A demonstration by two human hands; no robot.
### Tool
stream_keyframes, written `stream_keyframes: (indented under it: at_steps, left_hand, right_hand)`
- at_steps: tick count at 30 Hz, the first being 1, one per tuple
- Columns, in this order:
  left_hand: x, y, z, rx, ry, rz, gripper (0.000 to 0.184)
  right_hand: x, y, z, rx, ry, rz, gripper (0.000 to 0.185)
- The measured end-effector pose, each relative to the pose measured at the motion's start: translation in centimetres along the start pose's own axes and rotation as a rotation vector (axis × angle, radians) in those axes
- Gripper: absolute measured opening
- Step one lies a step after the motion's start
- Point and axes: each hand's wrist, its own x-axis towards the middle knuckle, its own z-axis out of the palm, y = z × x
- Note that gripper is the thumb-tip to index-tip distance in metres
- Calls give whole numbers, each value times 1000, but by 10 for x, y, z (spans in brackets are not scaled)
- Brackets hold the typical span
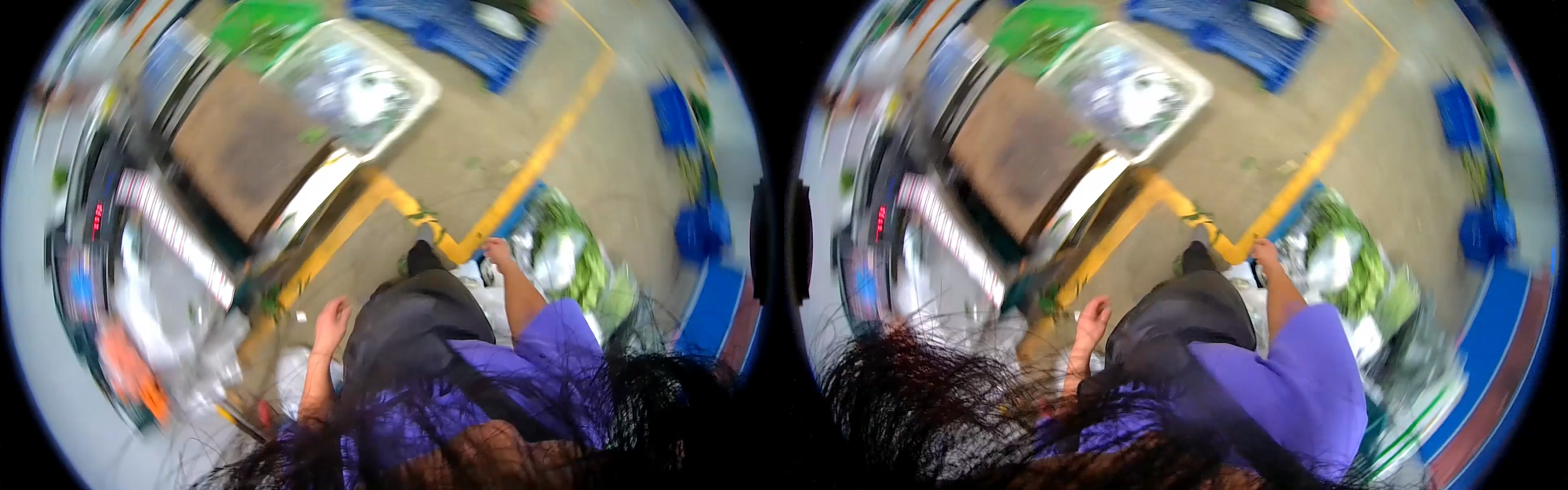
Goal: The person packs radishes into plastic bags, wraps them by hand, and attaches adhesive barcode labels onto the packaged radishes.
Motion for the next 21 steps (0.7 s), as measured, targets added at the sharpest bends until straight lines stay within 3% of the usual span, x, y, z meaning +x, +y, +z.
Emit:
stream_keyframes:
  at_steps: [2, 3, 4, 5, 8, 10, 11, 13, 15, 17, 20, 21]
  left_hand:
    - [-39, -46, -13, -90, 126, -69, 28]
    - [-57, -70, -22, -88, 188, -87, 28]
    - [-76, -105, -26, -124, 223, -139, 31]
    - [-118, -64, -29, -195, 252, -140, 33]
    - [-202, -124, -37, -301, 483, -325, 28]
    - [-249, -169, -28, -452, 624, -413, 26]
    - [-271, -194, -20, -505, 702, -475, 26]
    - [-284, -291, 22, -583, 813, -569, 25]
    - [-306, -312, 32, -693, 1035, -632, 23]
    - [-333, -324, 37, -844, 1215, -724, 22]
    - [-360, -324, 56, -1129, 1421, -872, 23]
    - [-361, -329, 73, -1211, 1498, -892, 24]
  right_hand:
    - [31, 0, 56, -55, -193, -217, 24]
    - [7, -28, 90, -66, -206, -168, 17]
    - [24, -31, 122, -94, -373, -195, 11]
    - [-33, -93, 78, -190, -385, -293, 9]
    - [-98, -127, 188, -479, -433, -327, 10]
    - [-153, -133, 254, -641, -677, -248, 15]
    - [-189, -133, 293, -825, -696, -307, 16]
    - [-230, -80, 396, -1138, -693, -424, 20]
    - [-242, -60, 475, -1368, -926, -649, 21]
    - [-286, -34, 550, -1380, -1109, -757, 21]
    - [-361, 9, 655, -1442, -1265, -702, 23]
    - [-374, 26, 691, -1453, -1304, -575, 25]
